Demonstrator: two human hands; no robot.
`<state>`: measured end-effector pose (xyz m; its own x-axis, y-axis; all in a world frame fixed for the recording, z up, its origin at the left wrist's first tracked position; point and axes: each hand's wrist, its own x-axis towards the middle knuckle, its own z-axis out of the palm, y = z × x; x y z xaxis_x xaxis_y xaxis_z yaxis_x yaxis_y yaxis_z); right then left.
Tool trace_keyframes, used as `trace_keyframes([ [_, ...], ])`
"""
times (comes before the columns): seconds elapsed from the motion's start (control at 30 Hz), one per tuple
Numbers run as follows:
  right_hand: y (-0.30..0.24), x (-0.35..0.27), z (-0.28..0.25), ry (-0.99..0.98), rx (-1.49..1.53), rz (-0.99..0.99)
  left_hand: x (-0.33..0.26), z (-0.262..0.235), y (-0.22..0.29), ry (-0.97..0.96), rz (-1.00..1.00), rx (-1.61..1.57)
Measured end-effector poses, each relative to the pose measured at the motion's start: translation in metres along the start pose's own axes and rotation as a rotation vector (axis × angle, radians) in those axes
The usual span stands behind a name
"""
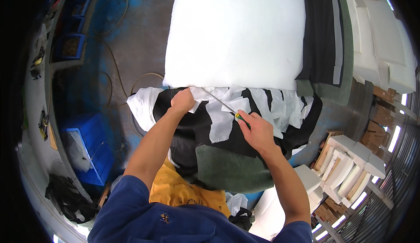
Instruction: Fitting a large foam cushion into a fabric sofa cover and using a tool to tuck the edges for assembly.
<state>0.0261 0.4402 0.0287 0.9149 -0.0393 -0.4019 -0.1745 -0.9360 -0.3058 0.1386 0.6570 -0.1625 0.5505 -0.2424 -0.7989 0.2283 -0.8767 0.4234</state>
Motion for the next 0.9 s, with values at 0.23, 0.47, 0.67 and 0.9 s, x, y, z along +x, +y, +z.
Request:
trace_keyframes([
  [0.23,-0.011,0.014,0.009,-0.025,0.002,-0.024,0.029,0.009,-0.014,0.05,0.001,-0.051],
  [0.47,-0.045,0.055,0.001,-0.088,-0.343,-0.066,0.03,0.007,-0.017,-0.003,-0.033,-0.228],
  [0.67,-0.105,0.127,0.023,-0.41,-0.685,-0.185,-0.006,0.023,-0.016,0.311,0.127,-0.246],
  [0.9,-0.115,0.152,0.058,-0.465,-0.674,-0.236,-0.061,0.061,-0.042,0.51,0.398,-0.218],
])
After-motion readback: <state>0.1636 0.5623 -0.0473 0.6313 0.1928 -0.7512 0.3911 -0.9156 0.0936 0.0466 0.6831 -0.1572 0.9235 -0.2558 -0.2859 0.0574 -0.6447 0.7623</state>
